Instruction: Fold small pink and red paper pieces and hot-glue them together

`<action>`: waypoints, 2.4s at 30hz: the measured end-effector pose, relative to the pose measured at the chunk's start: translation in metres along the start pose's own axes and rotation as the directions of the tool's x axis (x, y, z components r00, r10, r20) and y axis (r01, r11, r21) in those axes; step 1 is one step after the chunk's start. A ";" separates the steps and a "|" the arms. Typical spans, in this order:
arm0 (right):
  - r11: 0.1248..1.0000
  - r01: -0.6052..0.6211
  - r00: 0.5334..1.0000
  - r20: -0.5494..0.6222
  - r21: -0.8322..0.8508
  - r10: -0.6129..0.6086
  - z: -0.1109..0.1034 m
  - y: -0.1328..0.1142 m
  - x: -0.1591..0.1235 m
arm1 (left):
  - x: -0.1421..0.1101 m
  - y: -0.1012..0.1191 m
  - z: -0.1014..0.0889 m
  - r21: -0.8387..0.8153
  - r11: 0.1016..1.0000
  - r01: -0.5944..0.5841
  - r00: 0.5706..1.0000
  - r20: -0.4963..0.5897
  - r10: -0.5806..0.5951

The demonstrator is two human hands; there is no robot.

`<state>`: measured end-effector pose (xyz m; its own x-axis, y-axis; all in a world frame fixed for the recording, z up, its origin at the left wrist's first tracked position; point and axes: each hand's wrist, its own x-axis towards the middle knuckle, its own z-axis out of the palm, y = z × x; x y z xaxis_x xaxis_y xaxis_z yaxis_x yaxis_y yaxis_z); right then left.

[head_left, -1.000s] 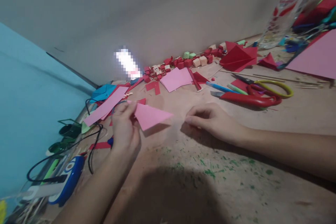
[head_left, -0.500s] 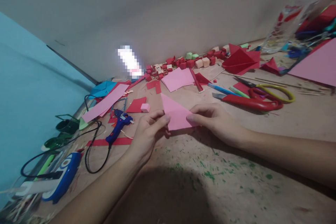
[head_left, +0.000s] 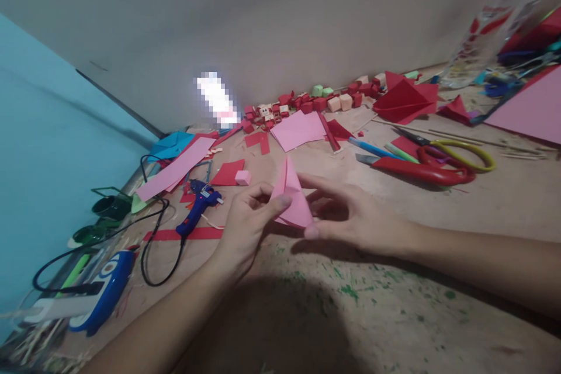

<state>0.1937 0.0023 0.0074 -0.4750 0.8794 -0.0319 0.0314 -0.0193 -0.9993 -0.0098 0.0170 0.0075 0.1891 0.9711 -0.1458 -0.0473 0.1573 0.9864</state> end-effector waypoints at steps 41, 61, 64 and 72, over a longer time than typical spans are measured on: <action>0.973 -0.065 0.969 -0.221 0.220 0.115 -0.012 0.006 0.010 | 0.007 -0.002 -0.005 0.157 0.966 -0.203 0.977 -0.037 0.212; 0.859 -0.111 0.969 -0.139 0.499 0.206 -0.004 0.008 0.004 | 0.009 0.003 -0.007 -0.013 0.991 -0.136 0.983 -0.129 0.133; 0.827 -0.099 0.985 -0.066 0.553 0.162 -0.006 0.008 0.000 | 0.010 0.003 -0.008 0.018 0.987 -0.157 0.979 -0.128 0.158; 0.915 -0.073 0.993 -0.061 0.397 0.106 -0.008 0.008 0.004 | 0.007 0.006 -0.006 0.047 0.988 -0.148 0.982 -0.112 0.152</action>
<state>0.1989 0.0089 -0.0008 -0.4143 0.8999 -0.1360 -0.2860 -0.2706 -0.9192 -0.0143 0.0256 0.0116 0.0690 0.9976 -0.0017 -0.0281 0.0036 0.9996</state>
